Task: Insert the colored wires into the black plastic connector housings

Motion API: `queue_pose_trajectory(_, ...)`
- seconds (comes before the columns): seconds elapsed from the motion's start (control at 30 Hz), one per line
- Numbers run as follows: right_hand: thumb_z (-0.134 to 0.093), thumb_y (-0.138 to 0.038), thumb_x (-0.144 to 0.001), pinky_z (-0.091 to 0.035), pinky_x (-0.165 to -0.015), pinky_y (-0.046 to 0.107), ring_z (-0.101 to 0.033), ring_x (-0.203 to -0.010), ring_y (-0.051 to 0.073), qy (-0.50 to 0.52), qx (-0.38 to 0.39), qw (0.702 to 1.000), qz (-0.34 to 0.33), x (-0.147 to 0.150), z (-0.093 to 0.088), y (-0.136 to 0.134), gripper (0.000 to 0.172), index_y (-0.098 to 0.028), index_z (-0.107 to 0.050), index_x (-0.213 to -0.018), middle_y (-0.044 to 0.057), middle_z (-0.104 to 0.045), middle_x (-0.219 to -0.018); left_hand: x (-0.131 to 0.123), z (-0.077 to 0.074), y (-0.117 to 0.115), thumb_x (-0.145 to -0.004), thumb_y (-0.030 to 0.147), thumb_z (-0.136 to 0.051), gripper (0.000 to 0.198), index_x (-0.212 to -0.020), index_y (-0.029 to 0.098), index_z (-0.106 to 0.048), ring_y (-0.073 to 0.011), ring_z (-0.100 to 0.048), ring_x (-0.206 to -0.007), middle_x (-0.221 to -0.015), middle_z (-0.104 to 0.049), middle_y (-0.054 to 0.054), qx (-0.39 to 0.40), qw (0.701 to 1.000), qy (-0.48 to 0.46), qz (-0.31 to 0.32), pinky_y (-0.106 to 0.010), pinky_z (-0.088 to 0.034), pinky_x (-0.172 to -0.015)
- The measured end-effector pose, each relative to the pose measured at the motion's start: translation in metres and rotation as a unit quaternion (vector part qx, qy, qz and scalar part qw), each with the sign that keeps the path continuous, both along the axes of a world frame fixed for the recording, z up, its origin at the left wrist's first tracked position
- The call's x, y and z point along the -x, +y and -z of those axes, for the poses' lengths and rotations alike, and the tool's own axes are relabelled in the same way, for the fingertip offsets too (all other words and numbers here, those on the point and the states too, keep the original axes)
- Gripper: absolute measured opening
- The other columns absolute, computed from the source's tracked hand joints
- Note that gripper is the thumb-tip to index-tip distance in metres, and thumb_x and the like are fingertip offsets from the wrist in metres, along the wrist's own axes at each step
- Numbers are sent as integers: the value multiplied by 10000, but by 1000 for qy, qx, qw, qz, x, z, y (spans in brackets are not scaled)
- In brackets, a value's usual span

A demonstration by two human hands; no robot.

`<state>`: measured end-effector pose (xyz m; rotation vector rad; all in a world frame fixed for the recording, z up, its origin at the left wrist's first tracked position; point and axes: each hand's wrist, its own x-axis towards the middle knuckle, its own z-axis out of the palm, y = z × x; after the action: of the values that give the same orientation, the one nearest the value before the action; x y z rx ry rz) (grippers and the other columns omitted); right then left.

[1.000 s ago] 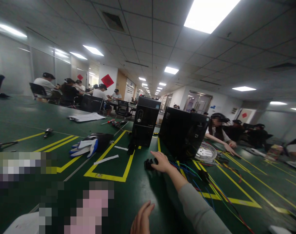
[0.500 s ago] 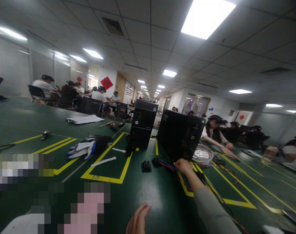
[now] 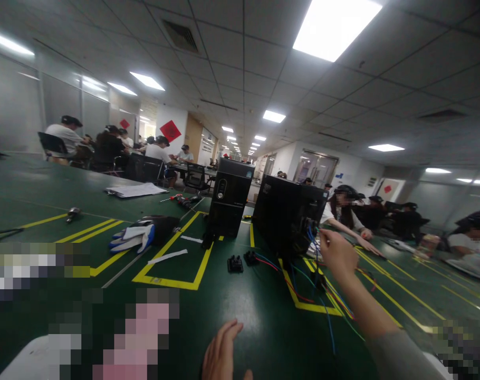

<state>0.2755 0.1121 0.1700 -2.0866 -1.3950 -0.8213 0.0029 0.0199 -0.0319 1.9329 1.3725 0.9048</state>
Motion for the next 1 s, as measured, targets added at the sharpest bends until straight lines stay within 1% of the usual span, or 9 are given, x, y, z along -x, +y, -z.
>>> queue_pose_trajectory(0.17, -391, -423, -893, -422, -612, 354, -643, -840, 295, -14, -106, 994, -23, -13, -37, -70, 424, -199, -644, -1149, 121, -690, -1032, 1, -9, -8, -579, 132, -515, 693, -1272, 134, -498, -271, -432, -1267, -1367, -489, -125, -22, 999, -32, -3, -370, -315, -1065)
queue_pose_trajectory(0.27, -479, -608, -793, -416, -542, 365, -638, -682, 275, 54, -75, 991, -99, -14, -34, -103, 434, -316, -679, -1045, 103, -706, -816, 1, -12, -10, -606, 155, -536, 675, -1278, 131, -476, -280, -436, -1250, -1339, -504, -132, -24, 999, -43, 7, -396, -320, -1057)
queue_pose_trajectory(0.33, -573, -645, -700, -457, -573, 373, -646, -667, 265, 140, 26, 966, -217, 0, -15, -119, 404, -340, -705, -929, 89, -719, -831, 2, -13, -11, -635, 195, -567, 660, -1284, 139, -462, -292, -455, -1218, -1298, -529, -135, -18, 998, -52, 15, -422, -339, -1034)
queue_pose_trajectory(0.4, -580, -598, -723, -502, -652, 375, -663, -719, 272, 227, 141, 909, -319, 25, 14, -129, 341, -311, -722, -842, 83, -727, -834, 3, -14, -13, -657, 253, -614, 663, -1292, 162, -446, -303, -468, -1189, -1270, -544, -129, -19, 997, -63, 26, -442, -353, -1014)
queue_pose_trajectory(0.5, -536, -438, -817, -504, -663, 323, -667, -736, 246, 274, 279, 838, -382, 63, 67, -138, 245, -281, -722, -780, 52, -727, -796, 6, -14, -14, -654, 400, -701, 733, -1300, 188, -428, -327, -472, -1163, -1252, -546, -129, -43, 996, -59, 48, -494, -325, -1020)
queue_pose_trajectory(0.57, -513, -363, -829, -489, -672, 310, -665, -737, 238, 254, 298, 839, -377, 79, 95, -142, 233, -270, -722, -785, 40, -721, -778, 8, -15, -14, -629, 503, -734, 810, -1304, 186, -419, -345, -470, -1154, -1246, -546, -138, -54, 995, -39, 69, -552, -259, -1043)
queue_pose_trajectory(0.63, -492, -328, -834, -480, -701, 312, -667, -780, 241, 238, 298, 849, -365, 87, 115, -145, 240, -254, -720, -825, 46, -722, -819, 9, -15, -14, -601, 495, -764, 856, -1314, 184, -406, -352, -463, -1161, -1245, -549, -138, -59, 995, -19, 82, -584, -195, -1061)
queue_pose_trajectory(0.8, -453, -308, -865, -469, -734, 291, -663, -812, 220, 260, 316, 828, -384, 93, 135, -154, 277, -210, -710, -900, 61, -717, -867, 6, -20, -17, -596, 243, -723, 600, -1167, 245, -536, -328, -473, -1146, -1119, -627, -56, -67, 993, 16, 96, -564, -194, -1056)
queue_pose_trajectory(1.0, -487, -349, -851, -459, -683, 278, -631, -734, 200, 311, 318, 803, -397, 93, 139, -159, 273, -175, -694, -892, 54, -684, -793, 7, -30, -24, -619, 271, -722, 401, -999, 252, -595, -317, -460, -1138, -1038, -633, -24, -54, 993, 24, 101, -544, -198, -1051)
